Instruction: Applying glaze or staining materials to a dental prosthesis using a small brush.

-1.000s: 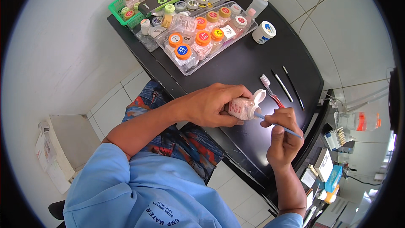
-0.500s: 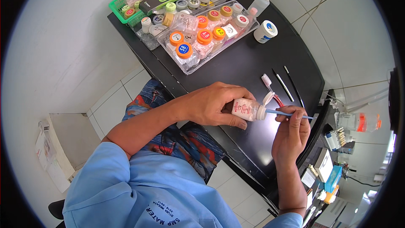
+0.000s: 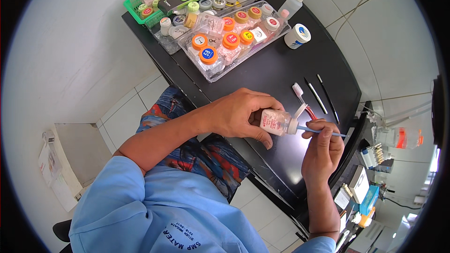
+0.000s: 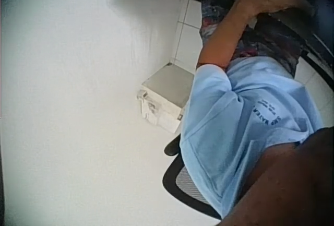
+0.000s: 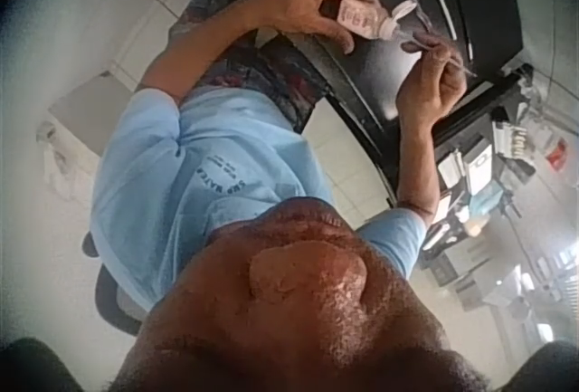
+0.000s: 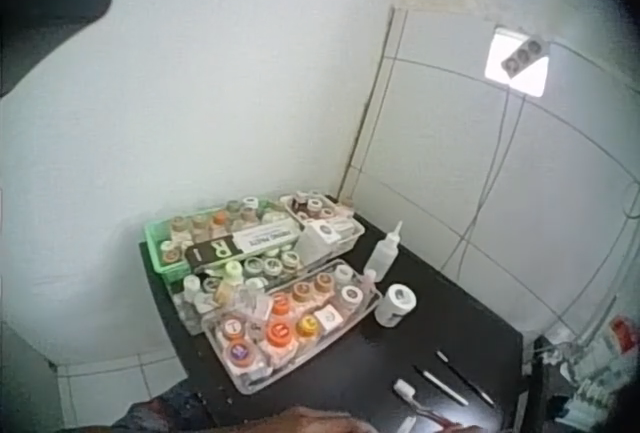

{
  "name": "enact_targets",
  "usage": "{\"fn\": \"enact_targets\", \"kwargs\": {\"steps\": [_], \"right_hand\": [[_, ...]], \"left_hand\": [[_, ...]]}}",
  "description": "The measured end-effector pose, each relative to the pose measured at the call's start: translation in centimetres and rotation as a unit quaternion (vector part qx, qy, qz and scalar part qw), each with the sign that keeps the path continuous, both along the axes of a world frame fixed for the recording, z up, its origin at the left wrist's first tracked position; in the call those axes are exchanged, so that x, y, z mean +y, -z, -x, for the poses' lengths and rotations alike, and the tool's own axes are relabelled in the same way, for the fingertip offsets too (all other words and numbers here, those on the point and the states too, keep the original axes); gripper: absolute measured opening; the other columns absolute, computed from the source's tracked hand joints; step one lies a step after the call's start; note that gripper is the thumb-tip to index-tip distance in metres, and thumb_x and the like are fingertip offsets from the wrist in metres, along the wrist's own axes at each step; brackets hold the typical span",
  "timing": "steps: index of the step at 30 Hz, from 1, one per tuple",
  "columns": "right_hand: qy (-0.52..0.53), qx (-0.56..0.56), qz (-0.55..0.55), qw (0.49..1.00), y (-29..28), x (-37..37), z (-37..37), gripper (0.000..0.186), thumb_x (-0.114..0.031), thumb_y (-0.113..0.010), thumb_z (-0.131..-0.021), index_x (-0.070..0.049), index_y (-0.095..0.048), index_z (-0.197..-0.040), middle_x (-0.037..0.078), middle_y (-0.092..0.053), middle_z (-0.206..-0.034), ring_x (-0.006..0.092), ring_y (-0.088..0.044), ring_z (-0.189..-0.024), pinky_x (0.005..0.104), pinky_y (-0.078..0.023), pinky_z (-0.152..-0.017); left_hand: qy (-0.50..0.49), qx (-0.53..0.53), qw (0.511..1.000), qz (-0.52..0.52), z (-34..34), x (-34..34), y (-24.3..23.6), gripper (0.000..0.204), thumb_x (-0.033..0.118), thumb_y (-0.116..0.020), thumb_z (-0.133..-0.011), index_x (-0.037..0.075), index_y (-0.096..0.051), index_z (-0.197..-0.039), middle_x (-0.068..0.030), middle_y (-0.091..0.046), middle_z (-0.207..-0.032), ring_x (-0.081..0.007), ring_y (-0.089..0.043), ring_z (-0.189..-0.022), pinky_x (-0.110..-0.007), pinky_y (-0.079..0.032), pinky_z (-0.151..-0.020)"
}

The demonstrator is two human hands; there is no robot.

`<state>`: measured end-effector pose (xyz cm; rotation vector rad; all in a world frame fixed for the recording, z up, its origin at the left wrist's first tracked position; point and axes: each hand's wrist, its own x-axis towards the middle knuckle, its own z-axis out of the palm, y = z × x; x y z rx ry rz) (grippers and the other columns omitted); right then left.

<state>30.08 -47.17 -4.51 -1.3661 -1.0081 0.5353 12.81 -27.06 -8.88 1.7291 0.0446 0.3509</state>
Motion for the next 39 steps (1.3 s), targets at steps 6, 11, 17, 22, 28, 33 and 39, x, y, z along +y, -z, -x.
{"fn": "enact_targets", "kwargs": {"steps": [6, 11, 17, 22, 28, 33, 39], "right_hand": [[0.007, 0.025, -0.007, 1.0, -0.4, 0.3, 0.4, 0.031, -0.019, -0.055, -0.114, 0.008, -0.07, -0.109, 0.018, -0.071, -0.107, 0.0214, -0.069, -0.088, 0.0348, -0.053, -0.087], [0.049, -0.012, 0.004, 0.999, -0.3, 0.5, 0.6, 0.031, -0.019, -0.054, -0.114, 0.007, -0.069, -0.107, 0.017, -0.07, -0.103, 0.0202, -0.068, -0.085, 0.0334, -0.052, -0.085], [0.007, -0.013, -0.011, 1.0, -0.4, 0.5, 0.3, 0.03, -0.019, -0.053, -0.114, 0.006, -0.069, -0.106, 0.016, -0.068, -0.099, 0.0173, -0.067, -0.084, 0.0337, -0.052, -0.083], [-0.012, -0.248, -0.021, 0.969, -0.9, 0.4, 0.4, 0.029, -0.021, -0.057, -0.113, 0.003, -0.069, -0.103, 0.013, -0.071, -0.092, 0.0229, -0.063, -0.085, 0.0362, -0.049, -0.079], [-0.038, -0.336, 0.009, 0.941, -2.0, 1.3, 1.3, 0.029, -0.026, -0.066, -0.108, 0.001, -0.072, -0.101, 0.011, -0.073, -0.09, 0.0282, -0.062, -0.087, 0.0399, -0.05, -0.08], [-0.042, -0.396, -0.016, 0.917, -2.6, 1.0, 1.6, 0.027, -0.027, -0.071, -0.103, 0.0, -0.074, -0.1, 0.01, -0.072, -0.091, 0.0296, -0.062, -0.086, 0.0421, -0.05, -0.08], [-0.04, -0.442, -0.04, 0.895, -2.8, 1.1, 2.1, 0.023, -0.024, -0.077, -0.096, -0.002, -0.076, -0.099, 0.009, -0.07, -0.086, 0.0299, -0.06, -0.084, 0.0418, -0.049, -0.074]], "left_hand": [[-0.003, -0.016, 1.0, 0.001, -0.1, -0.1, 0.4, 0.063, 0.019, -0.098, -0.077, 0.001, -0.069, -0.131, -0.0065, -0.075, -0.106, -0.0098, -0.07, -0.084, -0.028, -0.057, -0.07], [-0.023, -0.011, 1.0, -0.003, 0.0, -0.1, 0.2, 0.063, 0.019, -0.097, -0.078, 0.002, -0.07, -0.131, -0.0069, -0.075, -0.106, -0.0097, -0.07, -0.084, -0.028, -0.057, -0.071], [-0.006, -0.002, 0.996, 0.094, -0.1, -0.4, 1.1, 0.059, 0.017, -0.092, -0.086, 0.0, -0.061, -0.133, -0.0096, -0.076, -0.106, -0.0149, -0.073, -0.085, -0.03, -0.058, -0.072], [0.013, -0.068, 0.996, -0.049, -0.5, 0.3, 1.5, 0.056, 0.025, -0.081, -0.096, 0.002, -0.053, -0.138, -0.0197, -0.074, -0.111, -0.0299, -0.075, -0.102, -0.043, -0.056, -0.088], [0.011, -0.064, 0.996, -0.055, -0.2, 0.0, 1.3, 0.083, 0.034, -0.091, -0.088, 0.005, -0.047, -0.153, -0.0154, -0.072, -0.109, -0.0262, -0.073, -0.099, -0.04, -0.055, -0.089], [-0.031, -0.041, 0.998, -0.036, -0.4, -0.4, 1.3, 0.082, 0.033, -0.096, -0.081, 0.003, -0.046, -0.138, -0.0138, -0.069, -0.105, -0.0291, -0.073, -0.098, -0.041, -0.056, -0.087], [-0.057, 0.031, 0.997, -0.049, -0.3, -0.4, 0.2, 0.069, 0.03, -0.097, -0.08, 0.006, -0.042, -0.115, -0.0147, -0.07, -0.101, -0.0333, -0.074, -0.092, -0.043, -0.057, -0.08]]}}
